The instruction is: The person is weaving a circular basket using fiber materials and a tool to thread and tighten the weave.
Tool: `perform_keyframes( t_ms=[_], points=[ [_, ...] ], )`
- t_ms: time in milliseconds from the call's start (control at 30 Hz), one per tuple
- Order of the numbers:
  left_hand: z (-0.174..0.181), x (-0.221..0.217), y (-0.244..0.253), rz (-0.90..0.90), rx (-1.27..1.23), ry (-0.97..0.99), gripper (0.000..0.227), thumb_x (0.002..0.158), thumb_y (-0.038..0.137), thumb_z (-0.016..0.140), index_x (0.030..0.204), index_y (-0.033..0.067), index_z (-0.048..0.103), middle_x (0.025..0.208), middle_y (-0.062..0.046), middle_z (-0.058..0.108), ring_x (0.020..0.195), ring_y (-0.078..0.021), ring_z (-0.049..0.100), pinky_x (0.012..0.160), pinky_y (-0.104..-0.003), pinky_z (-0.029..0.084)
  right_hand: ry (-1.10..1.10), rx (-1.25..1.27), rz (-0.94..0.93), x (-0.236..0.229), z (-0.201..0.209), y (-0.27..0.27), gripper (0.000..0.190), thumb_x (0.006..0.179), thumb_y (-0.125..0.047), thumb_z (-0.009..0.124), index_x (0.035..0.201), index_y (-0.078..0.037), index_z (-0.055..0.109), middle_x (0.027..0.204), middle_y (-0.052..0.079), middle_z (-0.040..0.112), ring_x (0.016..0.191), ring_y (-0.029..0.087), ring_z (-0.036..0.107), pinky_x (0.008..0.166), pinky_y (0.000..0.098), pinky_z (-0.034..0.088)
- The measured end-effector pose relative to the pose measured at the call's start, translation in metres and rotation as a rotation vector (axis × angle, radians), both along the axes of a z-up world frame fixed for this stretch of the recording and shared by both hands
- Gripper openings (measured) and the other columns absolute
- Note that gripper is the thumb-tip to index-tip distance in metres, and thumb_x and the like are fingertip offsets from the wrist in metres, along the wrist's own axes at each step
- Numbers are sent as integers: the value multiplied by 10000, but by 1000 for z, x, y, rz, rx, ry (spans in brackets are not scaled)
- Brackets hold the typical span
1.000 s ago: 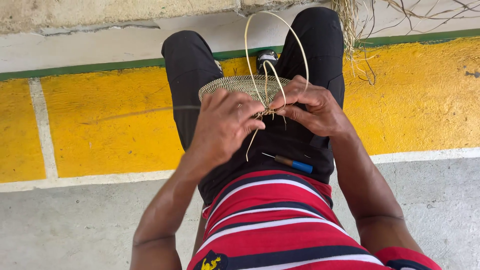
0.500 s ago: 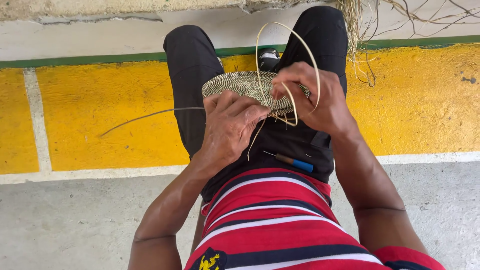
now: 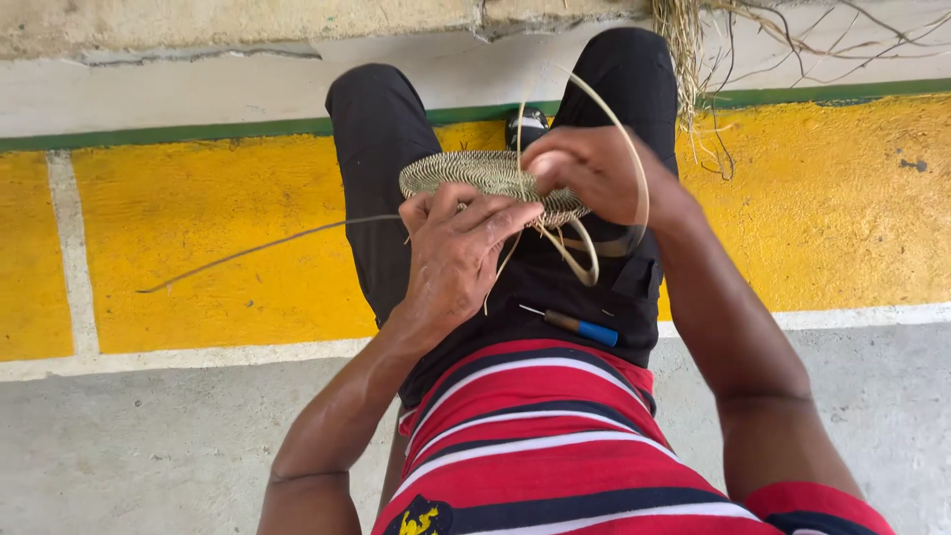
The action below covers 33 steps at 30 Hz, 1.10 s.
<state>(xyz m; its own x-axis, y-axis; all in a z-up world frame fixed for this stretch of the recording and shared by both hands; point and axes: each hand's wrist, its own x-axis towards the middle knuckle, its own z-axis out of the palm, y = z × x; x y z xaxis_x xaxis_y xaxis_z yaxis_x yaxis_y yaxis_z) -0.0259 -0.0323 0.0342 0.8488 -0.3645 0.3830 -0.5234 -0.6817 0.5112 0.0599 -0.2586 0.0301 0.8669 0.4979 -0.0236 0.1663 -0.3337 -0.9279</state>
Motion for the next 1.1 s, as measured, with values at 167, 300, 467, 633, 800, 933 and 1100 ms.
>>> perform_keyframes(
  t_ms=[167,300,467,633,800,933,1100],
  points=[
    [-3,-2,3,14,-32,36,326,961,106,695,1253,241,747,1124,98,722,1014,-161,548,998,-410,294,-409,-167,255,20,0,21,305,1050,-248,652,864,-7,667,682,112,569,605,250,562,585,417,452],
    [-6,-2,0,-32,-40,33,362,925,88,684,1244,243,761,1092,73,711,1019,-165,554,1013,-412,295,-744,-422,113,67,-62,22,393,1058,-196,603,698,-41,573,605,110,497,609,265,545,572,450,441],
    [-1,5,2,13,-87,16,334,945,102,676,1234,256,739,1124,96,738,1005,-140,568,1031,-423,295,-295,-398,20,109,-51,28,401,1135,-371,574,928,-76,750,679,75,617,573,189,591,535,366,458],
    [-4,4,4,13,-86,36,344,962,88,673,1265,240,729,1137,103,741,997,-163,551,1024,-426,306,7,-37,255,29,-19,14,388,1101,-397,576,986,-71,750,714,27,650,635,112,588,576,323,486],
    [0,5,0,-41,-44,-8,387,928,65,665,1259,253,735,1135,89,731,1041,-173,557,1017,-429,297,-366,-121,148,42,-36,21,368,1087,-282,633,823,-25,658,658,79,562,591,190,501,559,372,414],
    [-1,2,1,-44,-5,40,418,911,49,659,1269,248,743,1144,99,737,1011,-169,544,1010,-426,296,-902,-239,-20,93,-72,40,360,1056,-150,651,728,-46,542,674,72,532,574,213,504,559,401,416],
    [-9,1,4,11,-32,29,338,969,96,674,1264,251,731,1183,115,740,1024,-157,557,1032,-412,297,-1261,-141,-125,126,-63,63,329,1048,-122,629,743,-61,521,752,48,557,671,227,550,634,388,463]
  ],
)
